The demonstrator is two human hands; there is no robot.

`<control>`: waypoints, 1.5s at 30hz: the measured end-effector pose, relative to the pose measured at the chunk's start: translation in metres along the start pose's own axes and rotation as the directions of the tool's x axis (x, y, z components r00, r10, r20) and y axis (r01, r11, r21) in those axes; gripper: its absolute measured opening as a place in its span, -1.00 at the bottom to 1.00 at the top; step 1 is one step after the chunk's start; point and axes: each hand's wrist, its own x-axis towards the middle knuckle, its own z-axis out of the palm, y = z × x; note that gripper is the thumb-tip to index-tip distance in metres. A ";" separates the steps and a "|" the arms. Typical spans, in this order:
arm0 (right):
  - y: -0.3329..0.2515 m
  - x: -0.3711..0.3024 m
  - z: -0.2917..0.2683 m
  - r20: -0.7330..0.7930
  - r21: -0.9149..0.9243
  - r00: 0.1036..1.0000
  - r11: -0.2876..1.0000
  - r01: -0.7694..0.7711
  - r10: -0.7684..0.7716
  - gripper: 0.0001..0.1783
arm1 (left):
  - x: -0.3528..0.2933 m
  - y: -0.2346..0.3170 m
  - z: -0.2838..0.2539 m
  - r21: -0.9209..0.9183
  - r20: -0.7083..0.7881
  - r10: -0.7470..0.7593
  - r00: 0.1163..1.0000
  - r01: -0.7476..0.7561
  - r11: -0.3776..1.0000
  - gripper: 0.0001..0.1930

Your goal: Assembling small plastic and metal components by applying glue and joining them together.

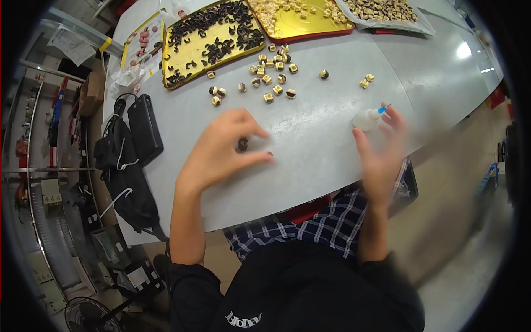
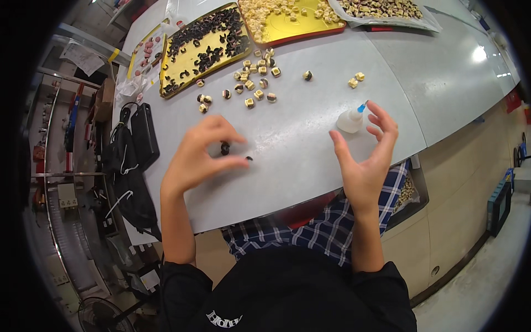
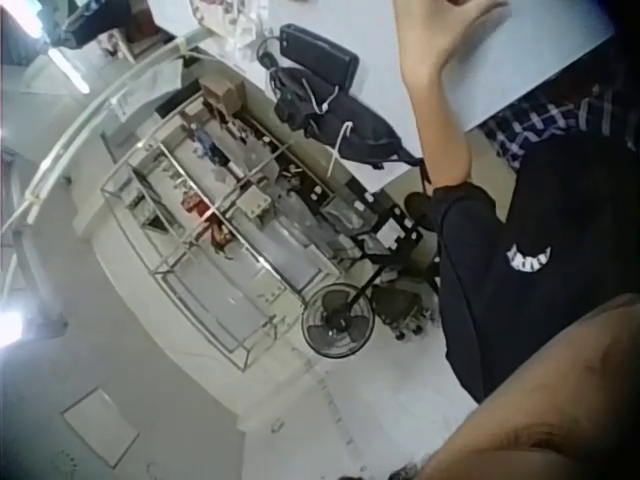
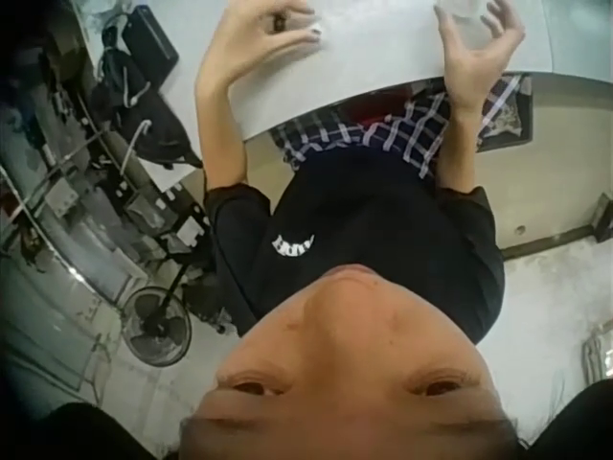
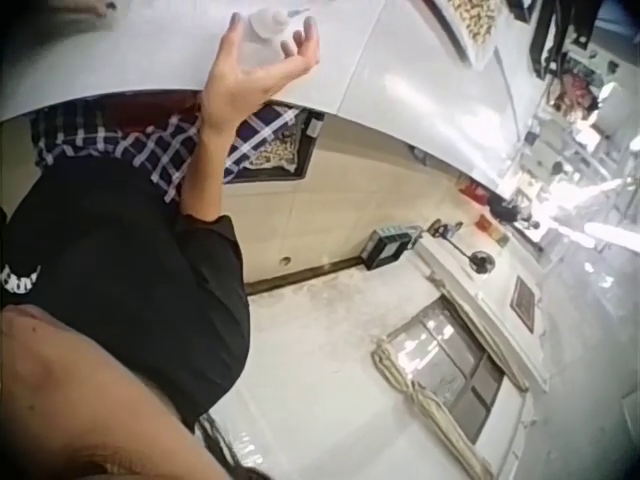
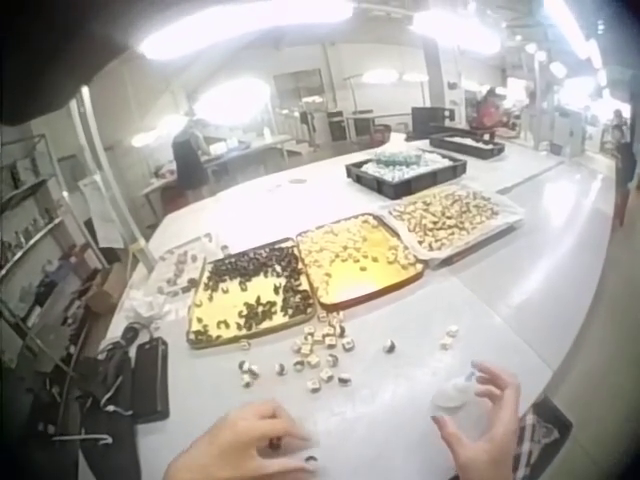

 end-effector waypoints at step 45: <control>0.002 -0.004 0.001 0.332 0.583 0.928 0.738 -0.340 0.166 -0.54 | 0.004 0.024 0.041 -0.771 -0.024 -0.197 0.980 0.107 0.628 -0.85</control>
